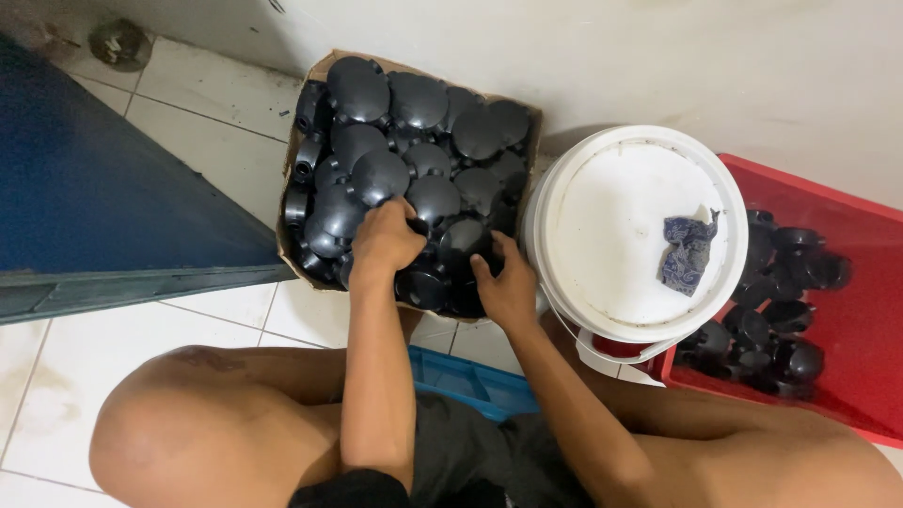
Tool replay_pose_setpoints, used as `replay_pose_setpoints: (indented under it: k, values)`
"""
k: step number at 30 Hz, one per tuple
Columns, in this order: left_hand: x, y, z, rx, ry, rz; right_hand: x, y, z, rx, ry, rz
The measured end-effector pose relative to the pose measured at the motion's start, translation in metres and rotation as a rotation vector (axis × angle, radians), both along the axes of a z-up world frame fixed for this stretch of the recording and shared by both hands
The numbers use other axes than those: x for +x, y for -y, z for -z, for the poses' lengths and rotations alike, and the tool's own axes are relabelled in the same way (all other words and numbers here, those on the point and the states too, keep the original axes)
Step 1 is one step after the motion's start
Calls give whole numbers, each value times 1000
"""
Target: Cleaning black plastic components with a cloth and transferring them from a box to a bin
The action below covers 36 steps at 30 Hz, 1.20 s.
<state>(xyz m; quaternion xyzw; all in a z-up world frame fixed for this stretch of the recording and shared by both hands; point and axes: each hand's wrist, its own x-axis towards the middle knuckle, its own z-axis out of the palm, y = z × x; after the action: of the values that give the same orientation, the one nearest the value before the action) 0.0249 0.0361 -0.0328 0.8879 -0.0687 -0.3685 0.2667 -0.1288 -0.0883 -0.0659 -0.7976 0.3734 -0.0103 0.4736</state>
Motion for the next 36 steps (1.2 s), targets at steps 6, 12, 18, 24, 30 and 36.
replay_pose_setpoints:
  k: [6, 12, 18, 24, 30, 36]
  values:
    - [-8, 8, -11, -96, 223, 6, 8, 1, -5, 99, 0, 29]
    - [-8, 11, 18, -93, 293, -1, 8, 0, -2, 113, -14, 40]
    - [-5, 19, 37, -84, 342, -55, 6, 0, 4, 129, -6, 62]
    - [-7, 24, 40, -121, 343, -118, 6, 3, 21, 44, -6, 64]
    - [0, 27, 57, -147, 398, -126, 8, -2, 22, -15, -12, 37]
    - [5, 27, 71, -139, 399, -126, 12, -7, 8, -95, 72, 15]
